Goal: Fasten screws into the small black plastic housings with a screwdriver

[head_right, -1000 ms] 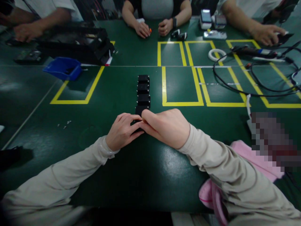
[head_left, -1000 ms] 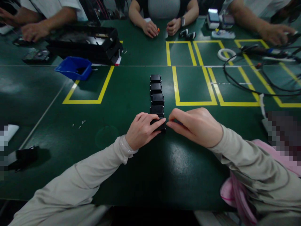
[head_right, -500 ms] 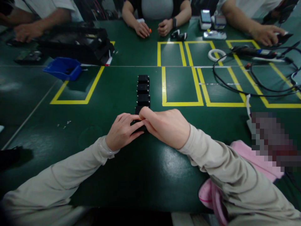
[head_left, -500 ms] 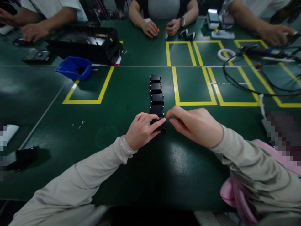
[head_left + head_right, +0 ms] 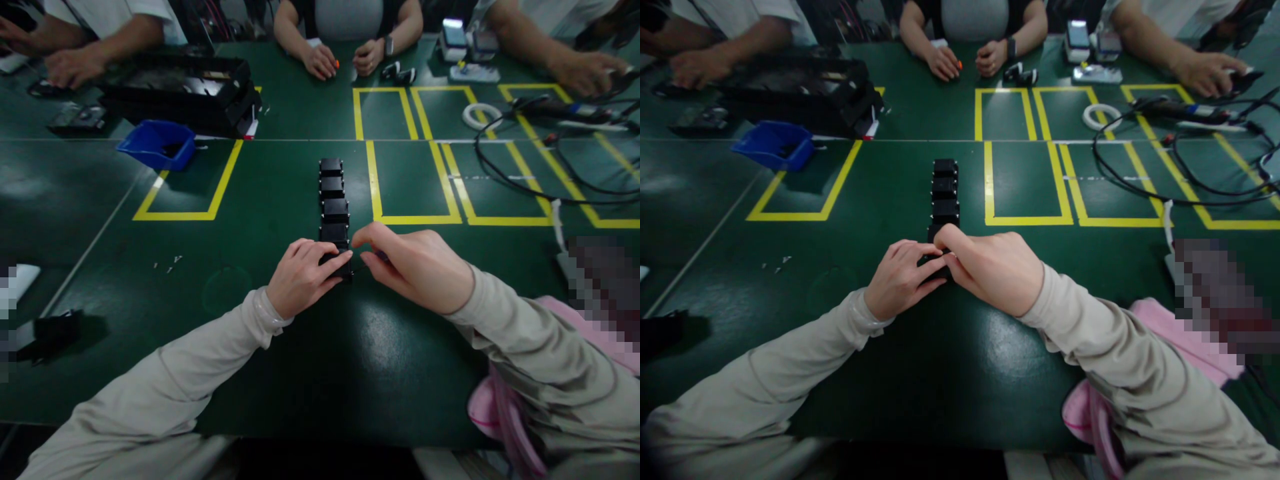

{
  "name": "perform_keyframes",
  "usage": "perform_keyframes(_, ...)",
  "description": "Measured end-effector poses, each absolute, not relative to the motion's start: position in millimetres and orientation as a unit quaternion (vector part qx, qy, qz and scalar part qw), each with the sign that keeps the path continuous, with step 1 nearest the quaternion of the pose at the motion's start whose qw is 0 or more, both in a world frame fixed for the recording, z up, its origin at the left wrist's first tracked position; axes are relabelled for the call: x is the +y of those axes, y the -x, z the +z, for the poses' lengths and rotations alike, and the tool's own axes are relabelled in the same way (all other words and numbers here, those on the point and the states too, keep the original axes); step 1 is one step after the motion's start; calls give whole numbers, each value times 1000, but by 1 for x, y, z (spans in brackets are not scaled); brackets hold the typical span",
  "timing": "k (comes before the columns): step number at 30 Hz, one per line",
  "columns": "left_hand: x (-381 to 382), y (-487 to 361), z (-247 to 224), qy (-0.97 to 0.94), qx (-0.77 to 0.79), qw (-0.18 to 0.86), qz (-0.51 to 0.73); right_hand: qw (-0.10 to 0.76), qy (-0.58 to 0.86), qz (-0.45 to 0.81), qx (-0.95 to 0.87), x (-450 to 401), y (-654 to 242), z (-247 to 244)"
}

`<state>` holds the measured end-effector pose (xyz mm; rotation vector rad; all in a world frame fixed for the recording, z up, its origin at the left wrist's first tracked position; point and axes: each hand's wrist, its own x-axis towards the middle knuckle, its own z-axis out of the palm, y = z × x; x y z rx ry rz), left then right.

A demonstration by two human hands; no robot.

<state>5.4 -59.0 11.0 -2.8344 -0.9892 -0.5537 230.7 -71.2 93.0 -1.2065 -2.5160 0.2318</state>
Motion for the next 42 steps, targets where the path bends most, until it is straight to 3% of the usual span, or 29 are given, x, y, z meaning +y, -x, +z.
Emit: perform_keyframes(42, -59, -4, 8, 928, -326, 33, -177, 151, 424, 80, -889, -70, -232, 90)
